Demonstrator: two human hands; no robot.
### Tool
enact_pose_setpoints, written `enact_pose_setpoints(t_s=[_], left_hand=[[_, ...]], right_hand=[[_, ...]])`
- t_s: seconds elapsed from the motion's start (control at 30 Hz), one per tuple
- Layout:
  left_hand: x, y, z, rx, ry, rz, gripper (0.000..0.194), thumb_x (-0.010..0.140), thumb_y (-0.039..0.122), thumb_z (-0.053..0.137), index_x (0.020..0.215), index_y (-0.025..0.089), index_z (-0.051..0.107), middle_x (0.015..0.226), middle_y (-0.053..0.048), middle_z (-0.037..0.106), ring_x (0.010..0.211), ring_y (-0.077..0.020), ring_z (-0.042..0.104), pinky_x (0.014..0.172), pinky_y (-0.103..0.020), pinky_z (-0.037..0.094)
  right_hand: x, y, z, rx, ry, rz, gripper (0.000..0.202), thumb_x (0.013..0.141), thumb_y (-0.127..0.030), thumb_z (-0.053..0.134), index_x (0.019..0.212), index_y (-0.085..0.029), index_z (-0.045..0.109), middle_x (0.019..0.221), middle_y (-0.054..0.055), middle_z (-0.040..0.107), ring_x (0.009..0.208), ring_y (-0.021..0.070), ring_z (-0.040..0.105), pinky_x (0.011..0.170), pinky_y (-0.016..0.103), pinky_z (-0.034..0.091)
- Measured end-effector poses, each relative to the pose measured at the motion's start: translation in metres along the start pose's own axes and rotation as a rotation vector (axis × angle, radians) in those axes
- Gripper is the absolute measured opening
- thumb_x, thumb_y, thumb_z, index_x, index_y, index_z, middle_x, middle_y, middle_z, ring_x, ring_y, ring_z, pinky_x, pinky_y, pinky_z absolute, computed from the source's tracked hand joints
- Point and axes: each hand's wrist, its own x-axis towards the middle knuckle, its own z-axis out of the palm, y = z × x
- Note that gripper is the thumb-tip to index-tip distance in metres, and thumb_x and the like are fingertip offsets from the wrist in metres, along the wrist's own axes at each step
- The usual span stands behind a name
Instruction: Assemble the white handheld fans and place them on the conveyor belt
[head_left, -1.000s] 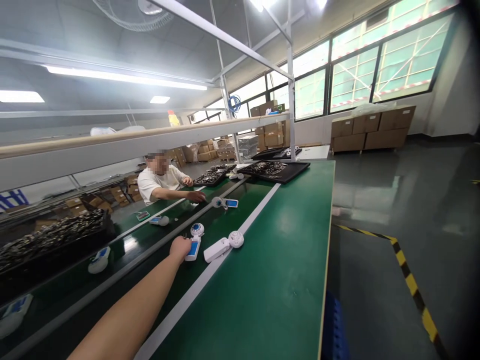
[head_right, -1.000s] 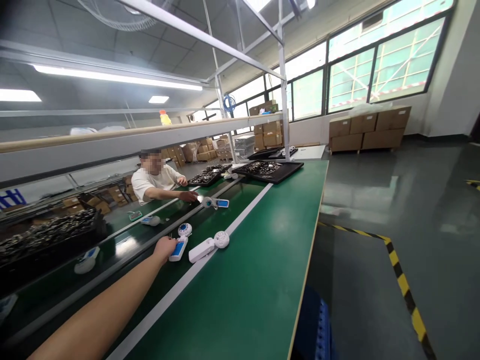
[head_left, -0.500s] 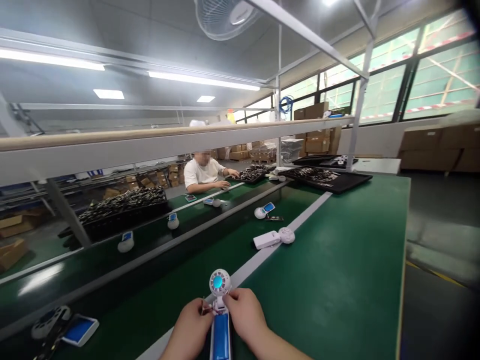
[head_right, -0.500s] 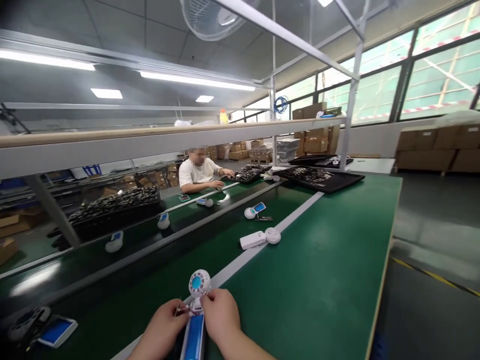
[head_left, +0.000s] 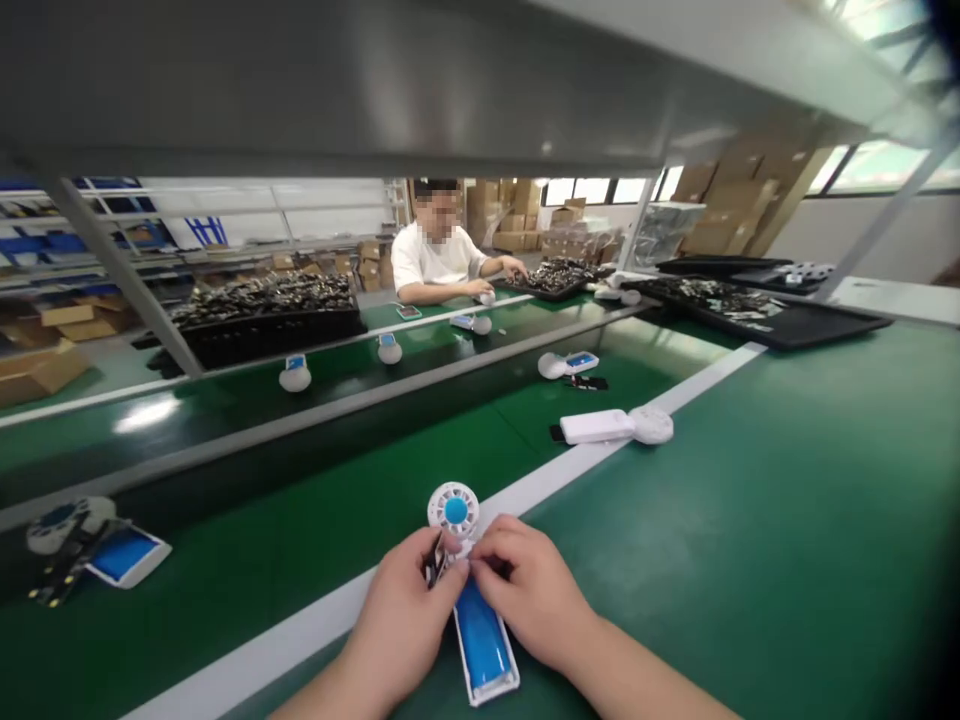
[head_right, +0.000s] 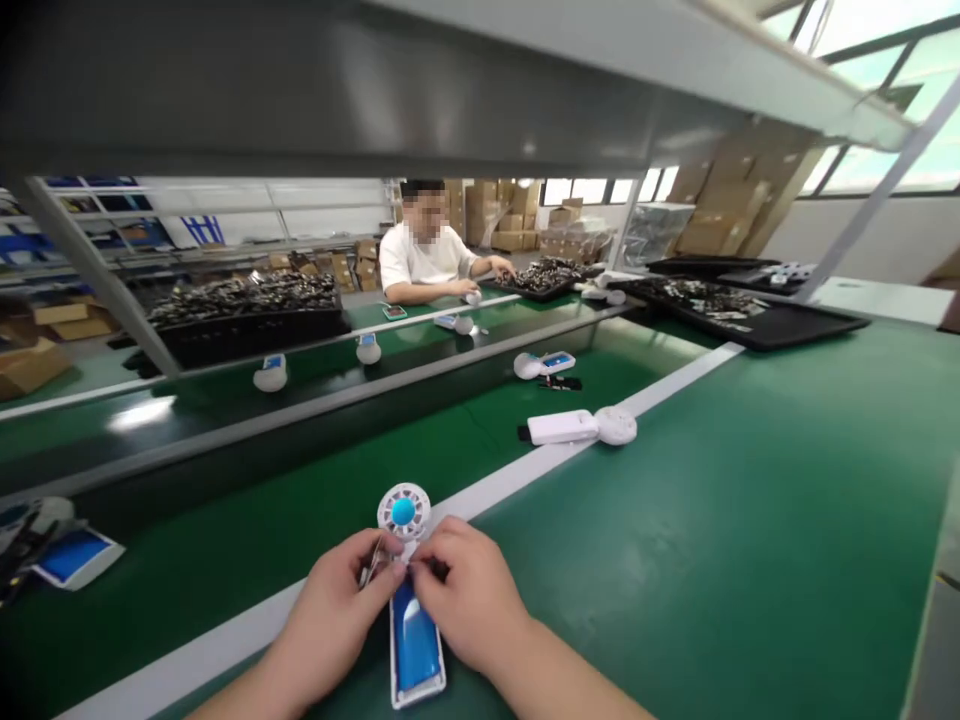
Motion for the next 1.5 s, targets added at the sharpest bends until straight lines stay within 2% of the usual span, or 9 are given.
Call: enact_pose_setpoints(t_s=[0.13,0.5,0.6,0.73,0.87,0.97,1.17,1.33,1.5], left_hand=[[-0.004,0.003,0.001,0.095,-0.029,0.017,0.02,0.085,0.038,0.056,0.072,0.023,0.06,0.076,-0.002,0.068,0.071,-0.0216,0.061,0.064,-0.027,0.042],[-0.009,0.009,-0.001,0.109,-0.091,0.067,0.015,0.083,0.03,0.053,0.07,0.023,0.058,0.073,0.0,0.063,0.07,-0.0194,0.058,0.066,-0.027,0.044],[-0.009,0.009,-0.003,0.066,-0.097,0.072,0.01,0.077,0.024,0.057,0.083,0.023,0.065,0.087,-0.003,0.068,0.08,-0.0212,0.063,0.073,-0.029,0.048],[-0.006,0.004,-0.006,-0.082,-0.024,-0.048,0.057,0.062,0.012,0.061,0.118,0.023,0.063,0.104,-0.005,0.071,0.088,-0.0229,0.068,0.079,-0.031,0.054],[-0.011,0.007,-0.007,0.065,0.113,-0.091,0.027,0.07,0.024,0.065,0.095,0.024,0.076,0.09,-0.003,0.076,0.083,-0.0239,0.072,0.077,-0.032,0.056],[-0.021,0.012,-0.003,0.264,0.15,0.027,0.018,0.076,0.027,0.063,0.082,0.028,0.079,0.079,0.0,0.077,0.073,-0.022,0.072,0.069,-0.029,0.057],[-0.027,0.007,0.004,0.437,0.229,0.33,0.023,0.081,0.023,0.06,0.088,0.033,0.079,0.08,0.005,0.078,0.068,-0.0161,0.074,0.062,-0.022,0.059],[-0.025,0.001,0.003,0.545,0.291,0.581,0.022,0.085,0.023,0.056,0.09,0.028,0.077,0.085,0.003,0.079,0.07,-0.0168,0.076,0.068,-0.024,0.063],[-0.026,-0.001,0.003,0.614,0.3,0.735,0.021,0.089,0.02,0.054,0.09,0.021,0.075,0.085,-0.001,0.079,0.072,-0.0169,0.076,0.07,-0.024,0.063]], right_hand=[[-0.006,0.0,0.004,0.008,0.062,0.008,0.017,0.072,-0.004,0.061,0.066,-0.019,0.067,0.072,-0.001,0.059,0.067,0.0128,0.058,0.061,0.023,0.044],[-0.014,-0.008,0.004,0.163,0.05,0.003,0.016,0.072,-0.005,0.058,0.065,-0.019,0.062,0.078,0.0,0.063,0.072,0.013,0.061,0.066,0.024,0.047],[-0.015,-0.008,0.005,0.099,0.082,0.002,0.017,0.069,-0.003,0.057,0.063,-0.019,0.058,0.073,-0.002,0.061,0.068,0.0127,0.058,0.063,0.023,0.045],[-0.019,-0.011,0.005,-0.014,0.114,-0.005,0.017,0.069,-0.004,0.055,0.063,-0.02,0.054,0.073,-0.002,0.059,0.067,0.0131,0.055,0.062,0.024,0.041],[-0.025,-0.017,0.007,-0.068,0.122,-0.023,0.016,0.074,-0.008,0.054,0.064,-0.02,0.052,0.074,0.0,0.059,0.07,0.0147,0.054,0.064,0.026,0.04],[-0.028,-0.02,0.01,-0.095,0.136,-0.033,0.013,0.074,-0.01,0.053,0.065,-0.02,0.051,0.073,0.001,0.058,0.072,0.0166,0.054,0.066,0.028,0.041],[-0.028,-0.021,0.012,-0.134,0.147,0.031,0.014,0.07,-0.01,0.053,0.064,-0.02,0.043,0.072,0.0,0.056,0.069,0.0163,0.052,0.063,0.028,0.037],[-0.027,-0.021,0.011,-0.109,0.145,0.019,0.015,0.07,-0.011,0.051,0.064,-0.02,0.041,0.07,0.0,0.055,0.069,0.0159,0.051,0.064,0.029,0.037],[-0.029,-0.021,0.01,-0.126,0.139,-0.009,0.018,0.074,-0.011,0.049,0.064,-0.02,0.037,0.07,0.0,0.055,0.068,0.0154,0.051,0.064,0.029,0.037]])
